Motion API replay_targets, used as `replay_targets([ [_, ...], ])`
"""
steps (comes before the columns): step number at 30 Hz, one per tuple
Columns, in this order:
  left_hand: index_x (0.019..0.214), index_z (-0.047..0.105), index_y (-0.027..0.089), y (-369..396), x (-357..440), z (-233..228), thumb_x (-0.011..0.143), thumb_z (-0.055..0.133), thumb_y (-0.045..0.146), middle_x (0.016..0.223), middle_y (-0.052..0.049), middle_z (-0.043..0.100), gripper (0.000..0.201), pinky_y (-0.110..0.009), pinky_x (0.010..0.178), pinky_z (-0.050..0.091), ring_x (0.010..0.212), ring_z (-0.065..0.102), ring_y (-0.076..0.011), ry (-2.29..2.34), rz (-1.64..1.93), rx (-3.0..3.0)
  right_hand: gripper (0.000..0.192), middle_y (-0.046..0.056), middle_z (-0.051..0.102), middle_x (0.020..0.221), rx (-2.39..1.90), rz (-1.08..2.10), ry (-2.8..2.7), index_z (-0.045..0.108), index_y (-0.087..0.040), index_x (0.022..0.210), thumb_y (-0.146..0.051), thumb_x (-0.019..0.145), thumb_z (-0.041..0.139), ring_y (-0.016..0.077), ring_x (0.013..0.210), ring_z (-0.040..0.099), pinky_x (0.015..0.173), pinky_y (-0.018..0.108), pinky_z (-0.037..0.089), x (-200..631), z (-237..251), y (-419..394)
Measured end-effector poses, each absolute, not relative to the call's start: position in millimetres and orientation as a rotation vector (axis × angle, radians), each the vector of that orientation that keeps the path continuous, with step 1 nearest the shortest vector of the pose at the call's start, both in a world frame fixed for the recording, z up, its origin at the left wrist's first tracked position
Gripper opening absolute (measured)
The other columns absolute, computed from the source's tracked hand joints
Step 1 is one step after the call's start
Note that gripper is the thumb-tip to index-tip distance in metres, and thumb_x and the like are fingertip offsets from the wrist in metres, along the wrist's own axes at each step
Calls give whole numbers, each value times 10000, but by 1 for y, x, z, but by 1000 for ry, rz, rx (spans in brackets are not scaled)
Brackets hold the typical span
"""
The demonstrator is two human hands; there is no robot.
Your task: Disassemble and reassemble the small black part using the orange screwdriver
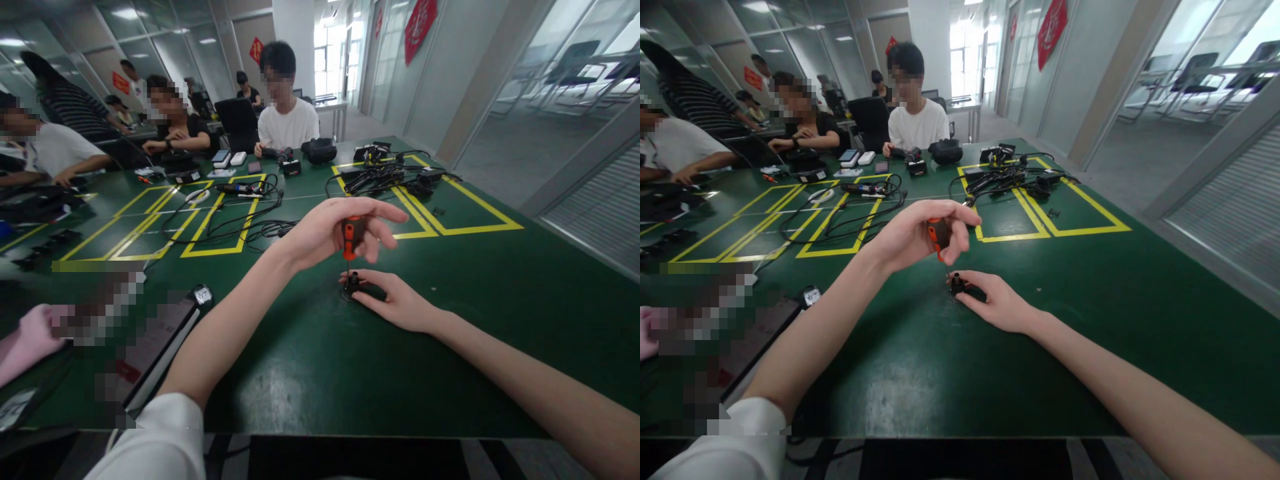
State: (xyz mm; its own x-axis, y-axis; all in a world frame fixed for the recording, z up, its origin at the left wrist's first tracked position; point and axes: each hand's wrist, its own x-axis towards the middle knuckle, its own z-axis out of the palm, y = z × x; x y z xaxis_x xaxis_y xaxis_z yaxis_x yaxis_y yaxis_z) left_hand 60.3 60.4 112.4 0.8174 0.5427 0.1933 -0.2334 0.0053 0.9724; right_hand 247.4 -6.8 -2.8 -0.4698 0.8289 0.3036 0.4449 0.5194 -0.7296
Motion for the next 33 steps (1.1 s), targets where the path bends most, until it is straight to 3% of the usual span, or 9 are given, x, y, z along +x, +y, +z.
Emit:
replay_targets([
  [3,752,675,170,59,62,111,1035,469,532,525,24,482,504,-241,495,408,440,448,-86,270,613,1433,370,120,768,1283,-1031,767,-2105,667,-205,1332,-291,978,605,282,1149,755,1043,482,609,248,-2,-7],
  [7,575,448,197,58,63,116,1033,382,650,496,25,328,648,-272,470,382,433,371,-101,364,660,1447,364,118,770,1276,-1010,765,-2105,670,-204,1327,-277,976,605,279,1150,755,1038,478,613,248,-2,-7],
  [11,635,446,208,64,57,117,988,478,630,555,4,418,551,-303,524,445,504,448,-128,409,659,1485,356,111,774,1268,-995,766,-2102,675,-209,1319,-269,975,607,278,1152,755,1030,472,619,248,-3,-6],
  [14,729,502,201,69,51,115,819,737,598,734,-17,587,470,-310,657,526,655,582,-138,306,662,1510,342,106,777,1260,-990,746,-2104,676,-208,1307,-267,976,611,278,1169,748,1042,468,612,247,-4,-5],
  [17,784,464,203,70,50,114,661,880,517,892,-13,659,535,-306,750,553,772,657,-143,265,694,1494,338,111,772,1270,-981,730,-2107,669,-194,1304,-265,980,605,272,1164,748,1037,454,613,247,-4,-5],
  [20,815,400,223,67,54,115,728,807,420,782,41,623,460,-249,601,473,567,563,-82,285,729,1474,340,114,774,1262,-984,723,-2107,666,-189,1308,-267,983,601,267,1124,758,1012,453,621,247,-4,-5],
  [24,900,498,231,63,57,117,871,598,373,591,81,447,175,-250,481,295,400,273,-60,304,729,1529,337,108,774,1261,-988,717,-2110,668,-197,1304,-269,981,608,271,1139,752,1005,453,622,246,-5,-5],
  [29,692,485,216,66,49,122,957,482,607,579,17,364,472,-318,544,387,507,421,-141,380,672,1623,325,106,768,1281,-997,722,-2118,677,-209,1295,-269,983,609,276,1171,742,1031,462,612,246,-3,-4],
  [33,669,457,211,69,46,124,910,583,533,633,1,407,422,-328,585,435,569,457,-144,341,645,1534,327,109,769,1275,-977,731,-2121,674,-201,1297,-256,985,596,268,1166,743,1014,447,620,246,-2,-4],
])
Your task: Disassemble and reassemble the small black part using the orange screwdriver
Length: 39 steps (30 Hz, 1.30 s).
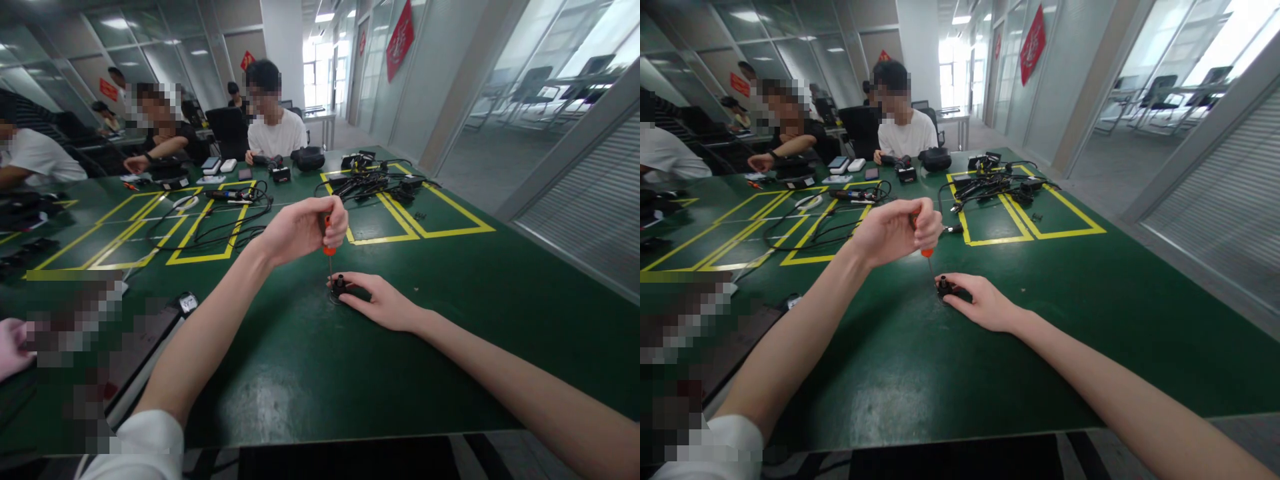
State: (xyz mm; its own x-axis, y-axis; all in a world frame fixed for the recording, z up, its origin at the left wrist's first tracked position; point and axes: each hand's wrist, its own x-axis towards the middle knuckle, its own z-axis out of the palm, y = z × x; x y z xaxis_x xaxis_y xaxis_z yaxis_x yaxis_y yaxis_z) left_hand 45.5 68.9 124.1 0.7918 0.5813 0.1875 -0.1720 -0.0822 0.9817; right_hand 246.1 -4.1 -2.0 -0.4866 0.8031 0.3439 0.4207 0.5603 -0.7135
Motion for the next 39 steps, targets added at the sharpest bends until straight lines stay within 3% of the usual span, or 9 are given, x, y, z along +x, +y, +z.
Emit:
replay_targets([
  [6,711,392,199,64,53,120,691,837,405,806,7,597,491,-320,797,553,735,635,-122,270,763,1482,357,107,754,1311,-967,722,-2130,650,-218,1343,-277,996,594,272,1193,732,1039,461,605,246,-2,-5],
  [8,718,329,206,60,56,118,675,844,367,767,40,606,541,-279,715,553,625,608,-81,268,837,1459,373,109,748,1323,-968,727,-2136,633,-216,1367,-286,1004,585,267,1201,727,1035,447,606,246,-1,-5],
  [11,751,324,221,55,60,118,776,775,414,577,104,512,492,-187,441,345,377,332,-22,271,799,1451,403,121,732,1347,-955,713,-2145,606,-207,1404,-321,1019,570,268,1203,722,1030,447,603,247,-1,-5],
  [14,755,330,231,52,62,118,829,725,488,447,132,346,477,-188,400,188,348,212,-39,273,749,1471,424,113,722,1362,-925,694,-2115,573,-233,1452,-386,1077,447,262,1223,706,1067,478,570,250,-4,-3],
  [18,715,330,232,53,63,120,841,696,572,431,124,251,516,-210,416,193,362,188,-54,328,769,1514,555,112,712,1368,-841,723,-1994,541,-257,1500,-522,1109,250,255,1231,693,1056,481,565,254,-7,-1],
  [24,597,407,221,56,57,125,989,390,563,466,38,279,521,-291,462,297,402,282,-108,413,741,1607,714,121,710,1349,-849,621,-2010,627,-248,1422,-637,1073,140,279,1278,654,1121,508,497,257,-4,-2],
  [28,631,423,212,57,55,125,930,479,402,557,16,341,358,-308,513,339,463,329,-118,357,717,1589,659,145,711,1333,-882,518,-2112,642,-224,1398,-638,1071,248,295,1260,655,1092,512,513,257,1,-2],
  [34,685,438,210,56,56,124,919,567,446,677,-2,473,357,-321,614,448,573,469,-134,346,726,1576,503,165,719,1306,-921,379,-2134,633,-194,1387,-499,986,637,311,1213,679,1062,512,544,253,2,-3],
  [39,727,397,203,56,60,120,887,676,452,961,-60,705,407,-318,731,525,740,651,-141,305,808,1556,474,148,722,1309,-921,384,-2145,620,-208,1409,-473,1018,591,300,1225,671,1073,506,540,252,1,-4],
])
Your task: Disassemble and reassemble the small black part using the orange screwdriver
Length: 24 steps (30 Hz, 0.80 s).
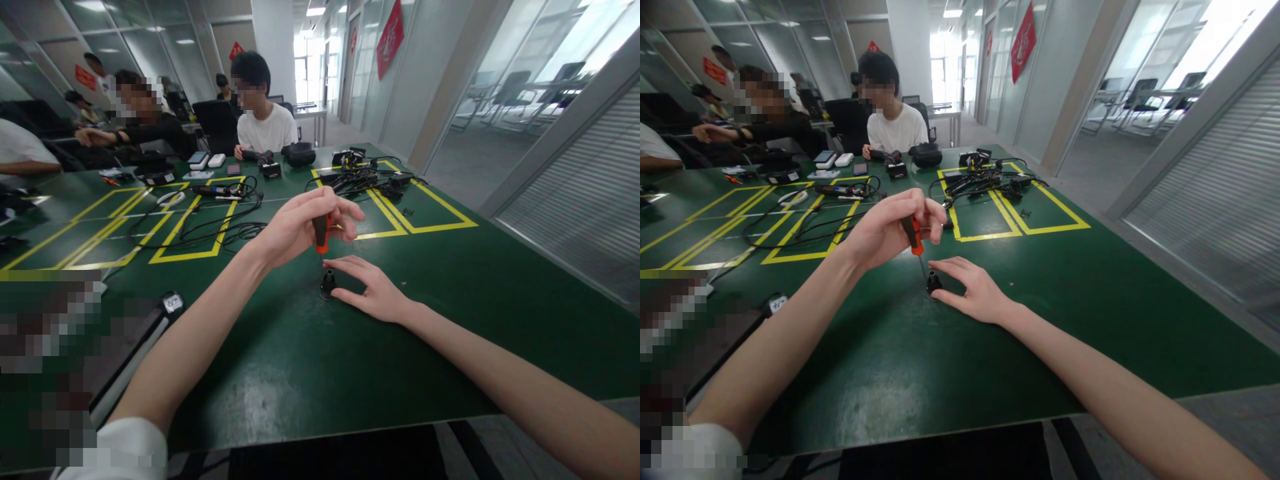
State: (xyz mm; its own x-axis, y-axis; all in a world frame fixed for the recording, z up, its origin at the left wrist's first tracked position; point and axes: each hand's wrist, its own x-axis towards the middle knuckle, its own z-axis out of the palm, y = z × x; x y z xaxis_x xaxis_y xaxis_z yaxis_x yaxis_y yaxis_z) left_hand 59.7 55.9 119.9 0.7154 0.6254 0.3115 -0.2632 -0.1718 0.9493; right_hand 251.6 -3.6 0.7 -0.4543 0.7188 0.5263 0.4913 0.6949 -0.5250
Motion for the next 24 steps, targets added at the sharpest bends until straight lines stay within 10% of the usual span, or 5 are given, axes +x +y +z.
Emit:
replay_targets([
  [9,768,511,182,56,62,122,972,630,322,514,76,412,275,-173,443,327,403,380,-63,261,763,1241,673,143,704,1365,-792,548,-2062,620,-211,1430,-553,1105,140,272,1277,648,1118,520,492,256,-4,-2],
  [20,760,564,143,60,57,118,802,839,308,930,-63,728,324,-274,757,568,790,709,-156,168,736,1369,327,135,743,1311,-899,429,-2204,677,-206,1301,-356,1019,609,281,1191,708,1042,481,574,246,-6,-2],
  [24,706,399,182,59,61,117,807,816,278,745,6,692,440,-176,506,446,496,578,-65,210,813,1351,274,121,764,1279,-949,470,-2185,690,-214,1258,-294,1002,632,275,1158,734,1013,457,598,246,-7,-1],
])
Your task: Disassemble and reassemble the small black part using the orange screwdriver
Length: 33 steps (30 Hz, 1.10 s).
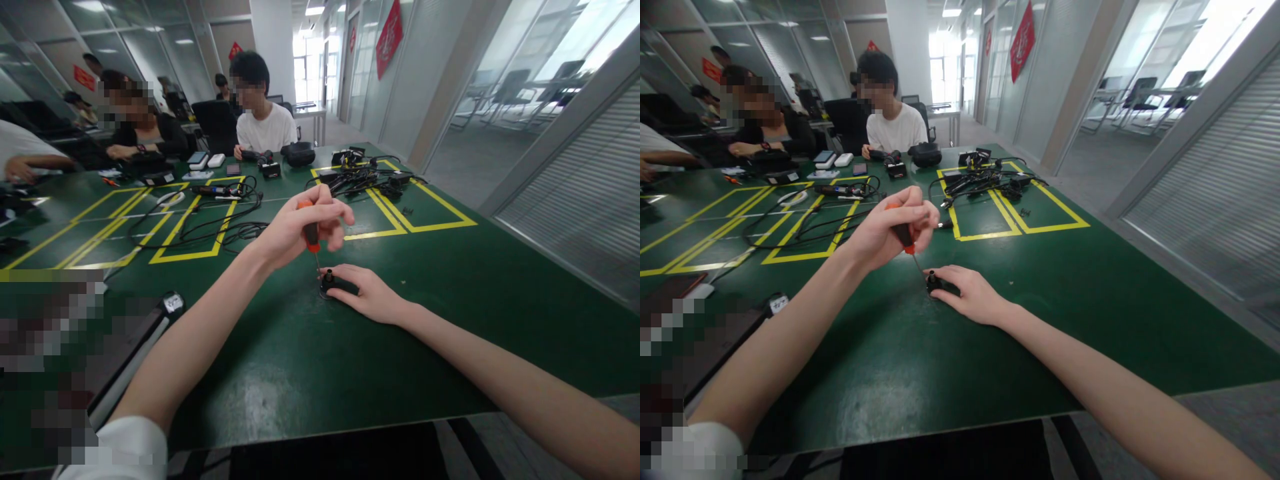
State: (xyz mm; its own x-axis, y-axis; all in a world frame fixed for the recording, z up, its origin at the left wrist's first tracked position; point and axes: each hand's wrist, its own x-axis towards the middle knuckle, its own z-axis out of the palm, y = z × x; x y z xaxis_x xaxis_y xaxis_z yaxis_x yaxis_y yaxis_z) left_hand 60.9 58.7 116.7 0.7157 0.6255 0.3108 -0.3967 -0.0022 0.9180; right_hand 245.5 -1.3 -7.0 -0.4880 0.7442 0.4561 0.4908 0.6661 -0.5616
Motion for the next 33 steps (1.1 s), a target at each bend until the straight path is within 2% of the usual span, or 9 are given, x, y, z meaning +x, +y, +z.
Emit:
replay_targets([
  [3,736,448,191,58,61,119,910,708,373,493,86,476,362,-150,382,231,328,303,-30,256,807,1339,282,123,759,1296,-954,503,-2179,683,-205,1267,-270,998,635,276,1163,735,1010,451,601,246,-7,-1],
  [6,773,582,173,58,59,123,971,586,463,463,69,398,351,-186,399,300,356,355,-74,280,741,1327,280,125,744,1332,-942,525,-2179,685,-198,1263,-262,994,640,277,1188,727,1034,458,590,246,-7,-1],
  [11,750,684,121,59,53,126,921,647,376,681,-41,604,309,-238,565,491,624,590,-133,213,663,1346,293,117,749,1325,-957,532,-2173,692,-217,1272,-262,985,653,273,1181,731,1037,463,591,245,-7,-1],
  [16,708,589,133,58,57,120,815,793,236,1056,-72,728,252,-259,796,575,942,709,-163,211,764,1336,278,123,750,1321,-942,523,-2168,694,-200,1251,-252,981,651,276,1187,729,1043,464,589,245,-6,-1],
  [19,667,449,157,57,61,117,786,812,239,859,-4,702,390,-181,590,507,653,665,-88,208,867,1269,280,115,759,1304,-947,534,-2171,693,-211,1255,-250,981,649,276,1184,731,1034,460,593,246,-6,-1],
  [21,674,426,169,57,62,118,836,780,300,659,49,603,411,-146,426,337,403,441,-22,226,853,1277,280,115,760,1299,-950,540,-2169,694,-215,1257,-255,983,649,274,1181,732,1033,457,594,246,-7,-1],
  [24,713,521,169,57,59,123,942,653,401,514,67,456,352,-171,399,268,358,308,-38,231,746,1302,279,129,760,1293,-951,545,-2164,699,-205,1253,-272,987,645,275,1173,735,1030,457,594,246,-7,0],
  [28,768,657,130,57,53,128,956,599,401,609,-17,536,336,-253,574,474,582,557,-137,179,591,1305,291,126,762,1285,-954,555,-2164,698,-218,1264,-281,986,644,274,1172,734,1037,470,585,246,-7,0],
  [33,864,680,131,60,51,124,872,776,381,946,-88,693,268,-344,876,570,948,694,-214,125,541,1348,273,128,757,1299,-966,553,-2167,700,-217,1246,-288,988,644,281,1186,728,1046,488,580,245,-5,-1],
])
